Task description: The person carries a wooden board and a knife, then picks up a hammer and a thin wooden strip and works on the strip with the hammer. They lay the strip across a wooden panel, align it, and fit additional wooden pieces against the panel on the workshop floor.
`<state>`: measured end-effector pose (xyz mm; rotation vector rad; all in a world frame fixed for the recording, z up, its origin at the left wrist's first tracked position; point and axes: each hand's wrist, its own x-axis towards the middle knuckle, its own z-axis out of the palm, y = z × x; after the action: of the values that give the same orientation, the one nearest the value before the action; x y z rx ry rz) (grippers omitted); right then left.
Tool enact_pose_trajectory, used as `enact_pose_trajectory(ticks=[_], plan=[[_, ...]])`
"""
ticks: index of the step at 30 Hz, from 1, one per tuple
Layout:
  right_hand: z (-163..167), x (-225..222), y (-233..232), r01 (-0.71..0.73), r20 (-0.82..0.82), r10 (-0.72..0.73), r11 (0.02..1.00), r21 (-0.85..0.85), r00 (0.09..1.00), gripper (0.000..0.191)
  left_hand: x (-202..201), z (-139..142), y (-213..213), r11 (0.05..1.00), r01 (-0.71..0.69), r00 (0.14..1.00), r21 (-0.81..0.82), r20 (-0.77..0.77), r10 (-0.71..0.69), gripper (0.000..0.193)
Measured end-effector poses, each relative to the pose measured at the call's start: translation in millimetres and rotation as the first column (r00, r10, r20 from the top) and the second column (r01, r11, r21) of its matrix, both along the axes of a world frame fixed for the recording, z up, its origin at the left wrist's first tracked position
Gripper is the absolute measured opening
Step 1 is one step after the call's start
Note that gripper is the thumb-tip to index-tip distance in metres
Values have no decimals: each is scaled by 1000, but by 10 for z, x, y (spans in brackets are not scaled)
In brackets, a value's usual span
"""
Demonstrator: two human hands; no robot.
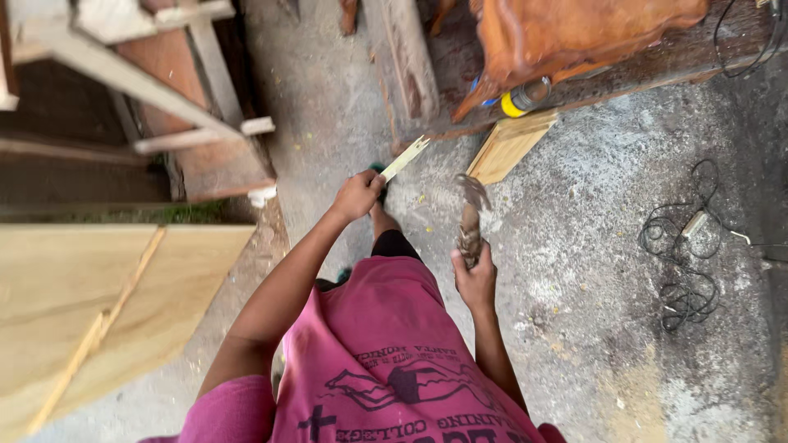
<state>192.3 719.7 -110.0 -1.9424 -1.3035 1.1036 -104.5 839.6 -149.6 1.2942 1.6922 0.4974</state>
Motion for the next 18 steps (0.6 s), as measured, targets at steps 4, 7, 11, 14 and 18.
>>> enact_pose_trajectory(ticks=[4,7,11,14,18], plan=[[-170,-95,1185,-75,6,74,993,91,997,37,-21,2,894,998,-18,999,-63,33,21,36],[-46,24,1771,-162,19,161,983,84,987,42,-18,39,1401,989,-92,996,-118,-13,91,38],[134,41,2347,-214,36,214,977,0,976,58,47,41,1991,988,-92,990,-122,-122,77,45],[135,17,2505,-195,129,199,980,-39,972,54,180,-41,2362,986,-54,995,-159,-87,41,45],[-38,-26,2356,-170,68,169,985,12,983,53,272,-155,2624,983,75,977,-169,-186,-107,47]])
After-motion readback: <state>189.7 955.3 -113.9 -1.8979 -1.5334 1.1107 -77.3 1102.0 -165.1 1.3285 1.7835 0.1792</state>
